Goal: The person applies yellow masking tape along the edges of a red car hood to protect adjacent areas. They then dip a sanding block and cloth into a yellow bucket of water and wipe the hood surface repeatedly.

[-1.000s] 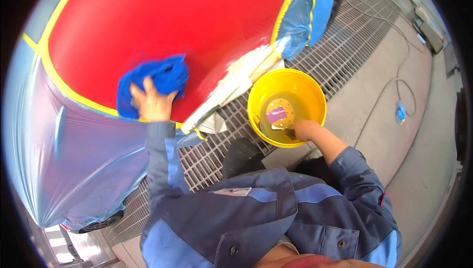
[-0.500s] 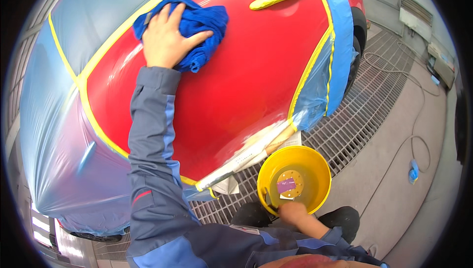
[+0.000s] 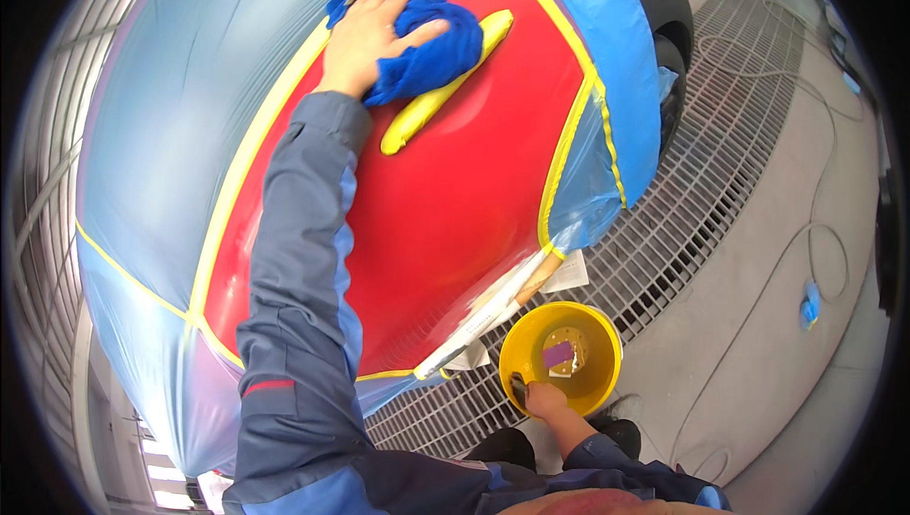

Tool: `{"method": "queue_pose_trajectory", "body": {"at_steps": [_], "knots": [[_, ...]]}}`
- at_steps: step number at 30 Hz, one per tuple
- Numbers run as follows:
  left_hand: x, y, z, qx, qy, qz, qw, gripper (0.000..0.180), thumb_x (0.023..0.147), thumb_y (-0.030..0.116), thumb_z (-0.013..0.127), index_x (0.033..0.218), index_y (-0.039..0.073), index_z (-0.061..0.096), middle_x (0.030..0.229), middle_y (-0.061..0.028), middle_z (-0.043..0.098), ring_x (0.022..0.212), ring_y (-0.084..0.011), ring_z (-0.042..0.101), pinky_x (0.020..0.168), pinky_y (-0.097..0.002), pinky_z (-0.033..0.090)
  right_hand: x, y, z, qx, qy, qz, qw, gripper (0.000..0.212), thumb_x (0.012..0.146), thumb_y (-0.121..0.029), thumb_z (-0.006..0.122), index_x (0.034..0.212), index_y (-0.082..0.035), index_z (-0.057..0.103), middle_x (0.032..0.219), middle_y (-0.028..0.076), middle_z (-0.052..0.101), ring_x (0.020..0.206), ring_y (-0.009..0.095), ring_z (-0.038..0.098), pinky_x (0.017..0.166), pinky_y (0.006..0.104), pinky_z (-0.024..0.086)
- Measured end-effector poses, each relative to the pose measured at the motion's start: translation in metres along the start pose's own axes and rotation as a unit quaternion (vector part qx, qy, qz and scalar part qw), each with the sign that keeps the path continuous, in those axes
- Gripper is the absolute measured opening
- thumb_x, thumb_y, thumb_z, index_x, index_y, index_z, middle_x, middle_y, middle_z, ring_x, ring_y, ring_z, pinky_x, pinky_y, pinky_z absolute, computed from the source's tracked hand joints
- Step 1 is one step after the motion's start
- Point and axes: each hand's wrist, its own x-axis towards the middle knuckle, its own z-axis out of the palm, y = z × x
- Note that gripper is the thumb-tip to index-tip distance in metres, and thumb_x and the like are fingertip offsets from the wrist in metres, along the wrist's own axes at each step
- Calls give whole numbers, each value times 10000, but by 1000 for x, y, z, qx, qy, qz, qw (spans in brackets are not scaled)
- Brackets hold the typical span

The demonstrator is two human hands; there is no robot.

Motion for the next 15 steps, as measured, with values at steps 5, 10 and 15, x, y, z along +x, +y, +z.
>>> {"method": "queue_pose_trajectory", "body": {"at_steps": [5,10,15], "knots": [[82,34,29,-18,-12,1,1000,806,799,766,608,1397,225,587,1490,-126,509,1354,-358,494,1088,-453,444,-75,2,28,156,140,-13,978,255,948,-262,548,951,-39,671,922,261,692,879,458,667,800,557,526],[96,42,22,-37,-53,-17,998,778,774,681,702,1409,251,566,1517,-101,474,1352,-356,486,1106,-456,423,-146,-20,-21,146,199,60,967,231,929,-244,564,966,-39,663,872,265,680,828,476,656,755,589,511],[-41,-4,-52,-110,-80,-56,989,775,741,471,797,1418,202,533,1484,-149,480,1293,-366,513,1092,-476,404,-166,-23,-104,132,224,130,957,270,943,-292,572,980,-51,688,892,241,696,864,459,669,776,566,530]]}}
